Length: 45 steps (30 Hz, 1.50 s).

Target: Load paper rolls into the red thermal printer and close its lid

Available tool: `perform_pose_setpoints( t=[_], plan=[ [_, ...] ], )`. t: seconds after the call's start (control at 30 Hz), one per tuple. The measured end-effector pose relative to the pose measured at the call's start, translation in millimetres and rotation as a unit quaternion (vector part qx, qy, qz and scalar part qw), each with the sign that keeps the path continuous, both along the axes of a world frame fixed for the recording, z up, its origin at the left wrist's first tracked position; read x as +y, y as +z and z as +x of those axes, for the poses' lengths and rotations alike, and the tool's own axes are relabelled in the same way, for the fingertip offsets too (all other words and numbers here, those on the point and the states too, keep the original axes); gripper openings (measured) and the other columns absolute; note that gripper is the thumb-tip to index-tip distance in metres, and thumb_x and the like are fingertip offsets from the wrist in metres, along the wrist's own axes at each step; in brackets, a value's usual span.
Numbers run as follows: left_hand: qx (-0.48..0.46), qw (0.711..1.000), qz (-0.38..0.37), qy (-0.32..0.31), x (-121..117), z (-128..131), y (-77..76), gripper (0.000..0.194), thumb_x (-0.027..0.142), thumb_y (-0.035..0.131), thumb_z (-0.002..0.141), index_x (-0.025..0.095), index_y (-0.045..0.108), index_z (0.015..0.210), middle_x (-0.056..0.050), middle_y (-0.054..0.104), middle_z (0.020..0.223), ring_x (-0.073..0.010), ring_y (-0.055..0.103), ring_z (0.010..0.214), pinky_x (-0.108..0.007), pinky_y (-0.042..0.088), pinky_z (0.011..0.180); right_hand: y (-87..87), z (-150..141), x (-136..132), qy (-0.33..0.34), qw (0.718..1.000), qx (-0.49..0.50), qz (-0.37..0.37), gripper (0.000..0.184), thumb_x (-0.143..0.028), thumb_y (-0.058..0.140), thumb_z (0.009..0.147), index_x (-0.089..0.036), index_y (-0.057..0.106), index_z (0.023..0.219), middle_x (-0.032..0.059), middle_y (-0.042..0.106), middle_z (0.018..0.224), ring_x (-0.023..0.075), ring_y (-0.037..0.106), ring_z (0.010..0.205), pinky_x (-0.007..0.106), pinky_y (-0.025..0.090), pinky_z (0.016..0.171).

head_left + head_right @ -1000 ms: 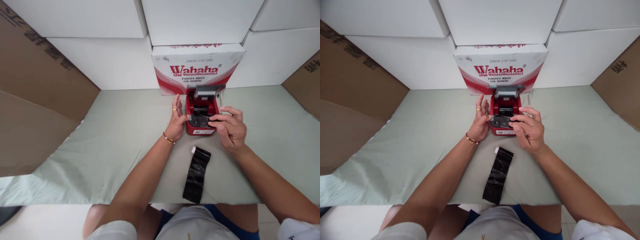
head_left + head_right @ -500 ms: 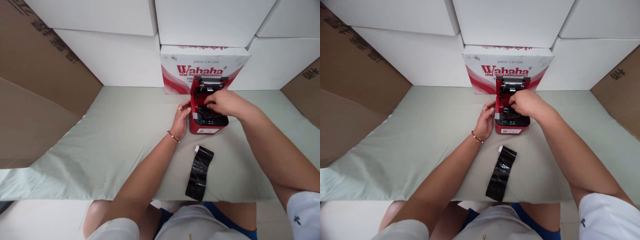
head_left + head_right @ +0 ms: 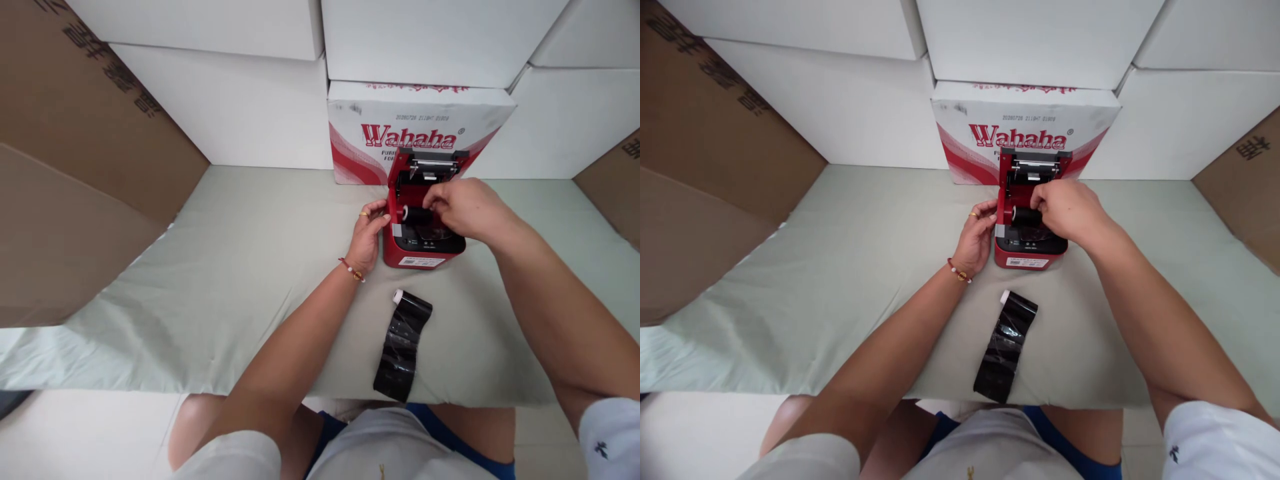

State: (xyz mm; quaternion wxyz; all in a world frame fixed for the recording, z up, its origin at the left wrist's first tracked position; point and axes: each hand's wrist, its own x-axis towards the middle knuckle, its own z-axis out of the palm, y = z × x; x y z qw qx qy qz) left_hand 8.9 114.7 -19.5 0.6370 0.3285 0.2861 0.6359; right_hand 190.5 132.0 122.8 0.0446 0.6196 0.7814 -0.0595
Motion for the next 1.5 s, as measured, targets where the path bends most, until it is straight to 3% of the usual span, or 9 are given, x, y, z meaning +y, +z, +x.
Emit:
perform_pose_setpoints(
  t=[0.1, 0.2, 0.37, 0.57, 0.87, 1.07, 1.27, 1.5],
  plan=[
    [0.002, 1.000, 0.001, 0.000, 0, 0, 1.0, 0.036, 0.033, 0.086, 0.082, 0.024, 0.070, 0.113, -0.005, 0.074, 0.126, -0.0267, 0.064, 0.137, -0.046, 0.041, 0.127, -0.8, 6, -4, 0.021, 1.000, 0.012, 0.004, 0.040, -0.025, 0.055, 0.100, -0.025, 0.078, 0.133, 0.0090, 0.080, 0.130, 0.0299, 0.073, 0.114, 0.038, 0.053, 0.089],
    [0.003, 1.000, -0.001, 0.002, 0, 0, 1.9, 0.037, 0.033, 0.086, 0.081, 0.024, 0.070, 0.112, -0.006, 0.074, 0.125, -0.0274, 0.065, 0.136, -0.047, 0.041, 0.127, -2.4, 2, 0, 0.029, 0.998, -0.050, -0.025, 0.047, -0.030, 0.065, 0.096, -0.025, 0.073, 0.142, 0.0112, 0.077, 0.139, 0.0337, 0.071, 0.119, 0.040, 0.053, 0.087],
    [0.003, 1.000, -0.004, 0.003, 0, 0, 2.3, 0.037, 0.033, 0.087, 0.079, 0.024, 0.070, 0.111, -0.005, 0.073, 0.124, -0.0269, 0.065, 0.135, -0.047, 0.041, 0.128, 1.8, -15, 9, 0.008, 0.993, -0.114, -0.036, 0.044, -0.028, 0.073, 0.090, -0.030, 0.079, 0.133, 0.0108, 0.081, 0.127, 0.0355, 0.074, 0.110, 0.038, 0.049, 0.074],
    [-0.001, 1.000, -0.007, 0.006, 1, 1, 1.2, 0.039, 0.033, 0.087, 0.079, 0.023, 0.069, 0.112, -0.005, 0.073, 0.122, -0.0262, 0.066, 0.131, -0.046, 0.042, 0.126, 1.2, -32, 9, 0.006, 0.988, -0.157, 0.001, 0.037, -0.026, 0.070, 0.092, -0.023, 0.082, 0.127, 0.0197, 0.081, 0.124, 0.0404, 0.075, 0.109, 0.041, 0.050, 0.071],
    [-0.005, 1.000, -0.019, 0.006, 0, 3, 2.2, 0.036, 0.032, 0.087, 0.081, 0.024, 0.069, 0.111, -0.004, 0.073, 0.118, -0.0267, 0.066, 0.131, -0.045, 0.042, 0.124, -12.7, -20, 9, -0.011, 0.993, -0.107, 0.038, 0.044, -0.032, 0.063, 0.096, -0.021, 0.073, 0.137, 0.0186, 0.079, 0.130, 0.0368, 0.074, 0.107, 0.039, 0.048, 0.071],
    [-0.003, 1.000, -0.012, 0.011, 2, 3, 0.8, 0.033, 0.030, 0.085, 0.082, 0.023, 0.070, 0.110, -0.004, 0.074, 0.118, -0.0248, 0.067, 0.128, -0.043, 0.043, 0.123, -10.8, -25, 8, -0.026, 0.996, -0.084, 0.026, 0.046, -0.028, 0.058, 0.098, -0.017, 0.070, 0.141, 0.0228, 0.075, 0.133, 0.0406, 0.074, 0.109, 0.042, 0.051, 0.074],
    [-0.002, 1.000, -0.009, 0.013, 3, 3, -0.1, 0.034, 0.030, 0.085, 0.080, 0.023, 0.070, 0.110, -0.004, 0.073, 0.116, -0.0238, 0.068, 0.124, -0.043, 0.044, 0.123, -12.2, -24, 7, -0.033, 0.996, -0.074, 0.024, 0.044, -0.033, 0.053, 0.105, -0.018, 0.069, 0.142, 0.0226, 0.072, 0.139, 0.0384, 0.073, 0.112, 0.041, 0.053, 0.081],
    [-0.004, 1.000, -0.015, 0.012, 2, 4, 1.6, 0.034, 0.032, 0.087, 0.080, 0.024, 0.069, 0.108, -0.003, 0.074, 0.115, -0.0254, 0.067, 0.128, -0.044, 0.044, 0.123, -15.7, -21, -1, -0.015, 0.998, -0.019, 0.058, 0.050, -0.039, 0.036, 0.111, -0.019, 0.070, 0.143, 0.0194, 0.079, 0.126, 0.0366, 0.073, 0.110, 0.043, 0.051, 0.086]
  ],
)
